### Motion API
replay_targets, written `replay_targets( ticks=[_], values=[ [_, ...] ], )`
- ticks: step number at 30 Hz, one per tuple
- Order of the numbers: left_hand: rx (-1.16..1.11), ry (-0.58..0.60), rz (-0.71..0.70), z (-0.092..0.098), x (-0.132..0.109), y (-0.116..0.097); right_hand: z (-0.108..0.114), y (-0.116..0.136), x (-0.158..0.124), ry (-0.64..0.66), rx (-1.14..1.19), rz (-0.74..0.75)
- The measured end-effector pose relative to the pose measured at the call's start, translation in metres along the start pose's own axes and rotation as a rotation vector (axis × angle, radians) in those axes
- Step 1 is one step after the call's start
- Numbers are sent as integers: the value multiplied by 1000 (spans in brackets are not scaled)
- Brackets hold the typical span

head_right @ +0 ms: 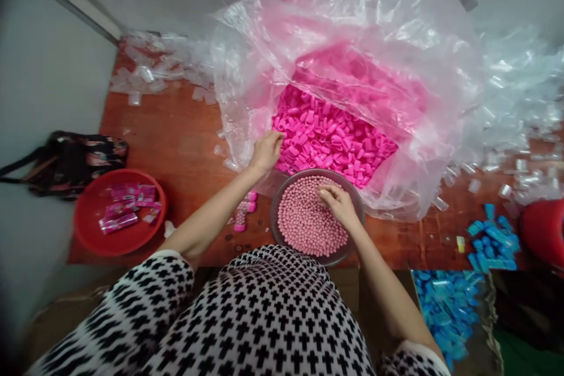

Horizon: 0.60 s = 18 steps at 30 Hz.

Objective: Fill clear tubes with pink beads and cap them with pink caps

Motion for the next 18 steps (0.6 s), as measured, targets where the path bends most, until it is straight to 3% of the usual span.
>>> replay_targets(
  ticks=[2,4,7,9,11,13,16,18],
  values=[
    [-51,-49,-9,17,-9,3,8,-10,-3,-31,14,-20],
    [-42,-203,148,48,-26,25,12,-20,-4,-49,11,-43],
    [95,-453,511,100,-56,85,7,-27,-3,-49,-9,-74],
    [155,-475,596,120,-68,124,-1,-28,-1,-37,-33,-85],
    [173,-416,635,123,-72,158,-10,-25,1,-19,-63,-89],
    [161,-327,643,114,-71,182,-18,-22,4,1,-93,-90],
    [122,-229,641,101,-67,202,-28,-17,8,24,-138,-74],
    [100,-216,636,102,-67,207,-32,-14,9,30,-186,-35]
  ],
)
Point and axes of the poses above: each hand's wrist, its own x-axis towards the middle knuckle, its own z-axis out of the back of the hand, y = z × x, the point moved 5 cm from there along x, towards the middle knuckle, and after that the axes turned 4 degrees about -z, right-handed, at the moved point
